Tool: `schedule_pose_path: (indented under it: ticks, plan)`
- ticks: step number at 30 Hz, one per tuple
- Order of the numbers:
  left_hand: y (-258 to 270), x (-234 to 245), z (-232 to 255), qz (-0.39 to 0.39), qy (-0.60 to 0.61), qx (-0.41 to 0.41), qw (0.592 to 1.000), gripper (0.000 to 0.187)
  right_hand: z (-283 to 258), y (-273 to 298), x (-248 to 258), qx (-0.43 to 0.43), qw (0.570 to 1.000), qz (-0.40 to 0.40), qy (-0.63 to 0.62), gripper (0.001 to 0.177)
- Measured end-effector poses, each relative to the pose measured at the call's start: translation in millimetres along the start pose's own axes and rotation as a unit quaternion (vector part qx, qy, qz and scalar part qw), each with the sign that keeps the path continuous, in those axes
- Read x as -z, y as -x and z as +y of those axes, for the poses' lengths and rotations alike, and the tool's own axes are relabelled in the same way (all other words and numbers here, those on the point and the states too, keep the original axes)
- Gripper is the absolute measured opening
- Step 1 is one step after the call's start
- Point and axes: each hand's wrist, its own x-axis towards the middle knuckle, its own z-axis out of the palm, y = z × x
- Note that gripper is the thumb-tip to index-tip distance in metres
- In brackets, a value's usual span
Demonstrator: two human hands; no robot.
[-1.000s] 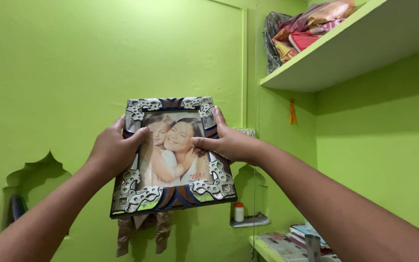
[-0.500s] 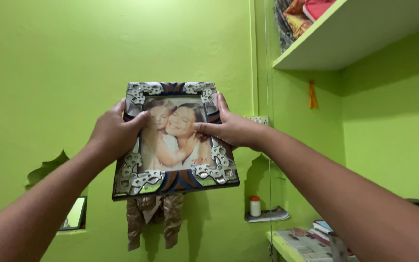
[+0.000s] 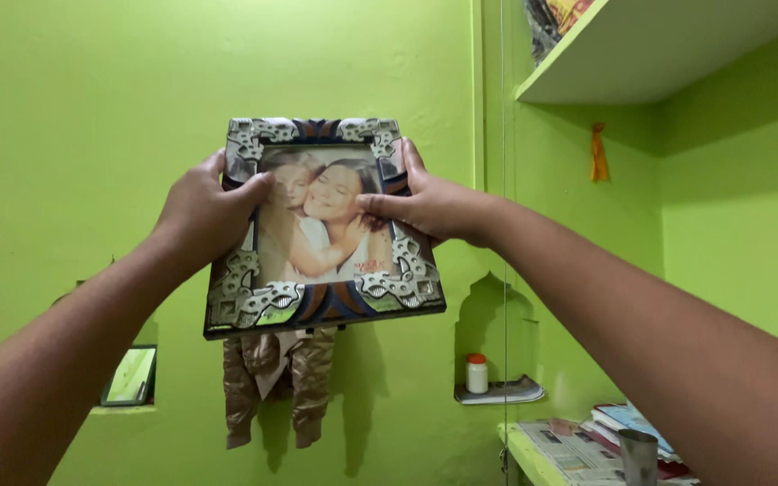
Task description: The person picks up a framed photograph from a bed and holds it against a green wall. They repeatedly adjust the frame's position and angle while holding it in place, seemingly checking its alignment or fit against the wall.
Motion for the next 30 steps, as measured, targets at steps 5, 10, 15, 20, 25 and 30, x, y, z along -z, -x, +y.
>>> schedule_pose_path:
  ticks: [5,10,15,20,25,30]
  plan:
    - [0,-1,-1,0.015,0.024,-0.016,0.999,0.061,1,-3,-1,-0.016,1.0,-0.002,-0.001,0.14]
    - [0,-7,-5,0.03,-0.014,-0.004,0.999,0.065,2,-6,-2,-0.009,1.0,-0.002,0.015,0.138]
    - [0,-7,-14,0.037,0.005,-0.014,0.999,0.059,4,-8,-8,-0.012,1.0,-0.008,-0.001,0.141]
    - [-4,-6,-18,0.021,0.011,-0.025,0.999,0.056,3,-10,-14,-0.022,1.0,0.002,0.011,0.138]
    - [-9,-7,-12,0.018,0.009,-0.016,1.0,0.057,7,-11,-11,-0.016,1.0,0.009,-0.004,0.137]
    - [-18,-6,-6,0.009,0.006,-0.028,1.0,0.057,8,-11,-3,-0.017,0.999,0.014,-0.025,0.137]
